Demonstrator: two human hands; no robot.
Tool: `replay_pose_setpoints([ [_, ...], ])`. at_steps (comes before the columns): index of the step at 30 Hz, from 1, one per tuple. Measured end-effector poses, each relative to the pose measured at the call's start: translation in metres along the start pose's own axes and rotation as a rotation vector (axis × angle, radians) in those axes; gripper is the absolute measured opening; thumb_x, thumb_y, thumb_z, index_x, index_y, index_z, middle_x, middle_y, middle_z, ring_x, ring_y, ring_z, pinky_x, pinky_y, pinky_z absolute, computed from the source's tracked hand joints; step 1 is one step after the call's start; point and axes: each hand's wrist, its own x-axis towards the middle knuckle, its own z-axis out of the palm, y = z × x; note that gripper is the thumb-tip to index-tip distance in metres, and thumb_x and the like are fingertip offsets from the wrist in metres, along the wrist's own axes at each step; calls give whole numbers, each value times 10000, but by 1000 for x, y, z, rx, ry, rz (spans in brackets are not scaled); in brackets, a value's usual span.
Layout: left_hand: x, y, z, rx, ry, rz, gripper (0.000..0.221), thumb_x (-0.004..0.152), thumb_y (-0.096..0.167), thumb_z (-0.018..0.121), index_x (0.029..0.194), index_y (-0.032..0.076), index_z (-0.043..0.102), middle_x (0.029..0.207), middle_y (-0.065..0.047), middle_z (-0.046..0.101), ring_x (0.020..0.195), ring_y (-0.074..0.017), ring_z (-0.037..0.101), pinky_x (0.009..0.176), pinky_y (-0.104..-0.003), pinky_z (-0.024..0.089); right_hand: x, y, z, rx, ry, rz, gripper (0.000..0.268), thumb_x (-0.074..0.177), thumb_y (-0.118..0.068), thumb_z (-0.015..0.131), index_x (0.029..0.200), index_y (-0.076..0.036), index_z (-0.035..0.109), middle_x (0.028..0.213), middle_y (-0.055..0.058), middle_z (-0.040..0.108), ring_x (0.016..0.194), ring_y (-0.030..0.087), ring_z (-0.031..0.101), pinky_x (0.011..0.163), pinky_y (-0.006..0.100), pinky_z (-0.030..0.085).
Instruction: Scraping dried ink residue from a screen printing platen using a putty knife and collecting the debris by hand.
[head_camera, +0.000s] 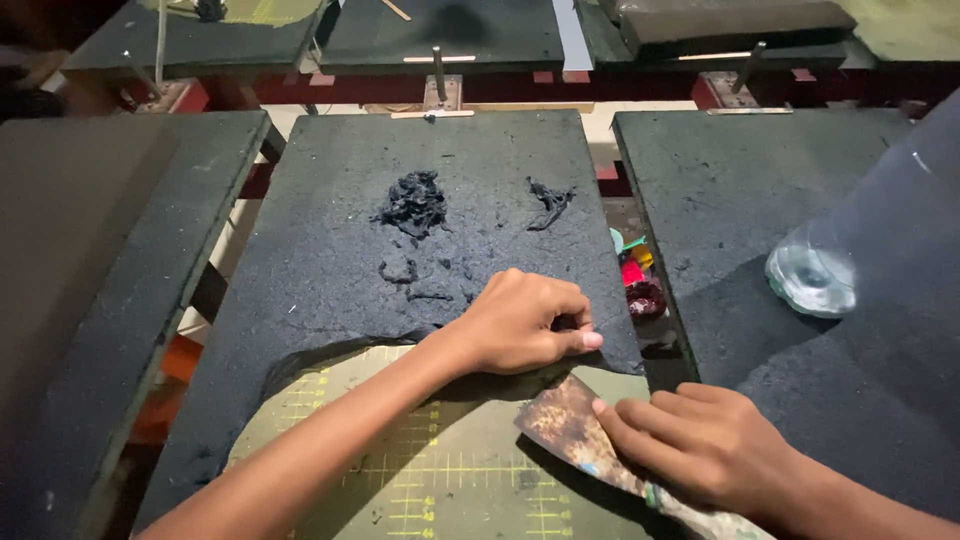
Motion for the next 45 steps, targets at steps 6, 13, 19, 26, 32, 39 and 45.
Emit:
replay_pose_setpoints([
  [6, -2, 1, 1, -15, 23, 13, 252, 888, 428, 671, 809, 189, 685, 779, 60, 718, 686, -173, 639, 641, -378, 393, -9, 2, 9, 52, -10, 153, 223, 966, -81, 624, 1188, -56, 631, 965, 44, 671, 520, 187, 463, 439, 356, 347],
  [13, -2, 4, 3, 13, 40, 8, 253, 894, 440, 641, 853, 197, 696, 842, 50, 734, 768, -220, 673, 652, -414, 414, -3, 0, -2, 47, 4, 110, 224, 1016, -129, 498, 1142, -17, 645, 858, 40, 607, 516, 188, 484, 444, 353, 351],
  [19, -4, 5, -1, -2, 18, 0, 276, 911, 452, 607, 863, 191, 686, 838, 34, 729, 729, -235, 657, 636, -418, 397, -10, 2, 3, 75, 40, 89, 234, 1022, -181, 469, 992, -38, 651, 748, 24, 551, 469, 193, 430, 436, 349, 339],
  [26, -4, 6, -1, -2, 11, -16, 292, 915, 467, 611, 857, 194, 696, 825, 38, 731, 692, -208, 632, 627, -393, 383, -19, 4, 12, 133, -31, 141, 357, 1050, -205, 388, 1249, -68, 651, 1030, 43, 695, 551, 195, 561, 471, 353, 405],
  [32, -3, 5, 1, 16, -5, -36, 294, 916, 487, 591, 885, 212, 691, 846, 39, 737, 748, -232, 659, 651, -418, 399, -25, 7, 16, 116, -67, 198, 342, 1031, -208, 433, 1284, -82, 625, 901, 27, 614, 487, 211, 489, 440, 365, 390],
  [39, -3, 3, 1, 10, -21, -23, 320, 921, 499, 572, 884, 205, 695, 854, 34, 749, 736, -234, 669, 643, -420, 396, -15, 5, 9, 105, -16, 153, 293, 1023, -204, 445, 1156, -40, 649, 778, 37, 550, 449, 211, 440, 426, 362, 368],
  [45, -2, 3, 2, 31, 13, 9, 299, 918, 488, 581, 893, 212, 693, 862, 15, 754, 761, -267, 680, 622, -437, 392, -18, 7, 12, 152, 2, 119, 251, 1026, -210, 470, 1025, -38, 653, 741, 47, 526, 460, 227, 435, 439, 374, 343],
])
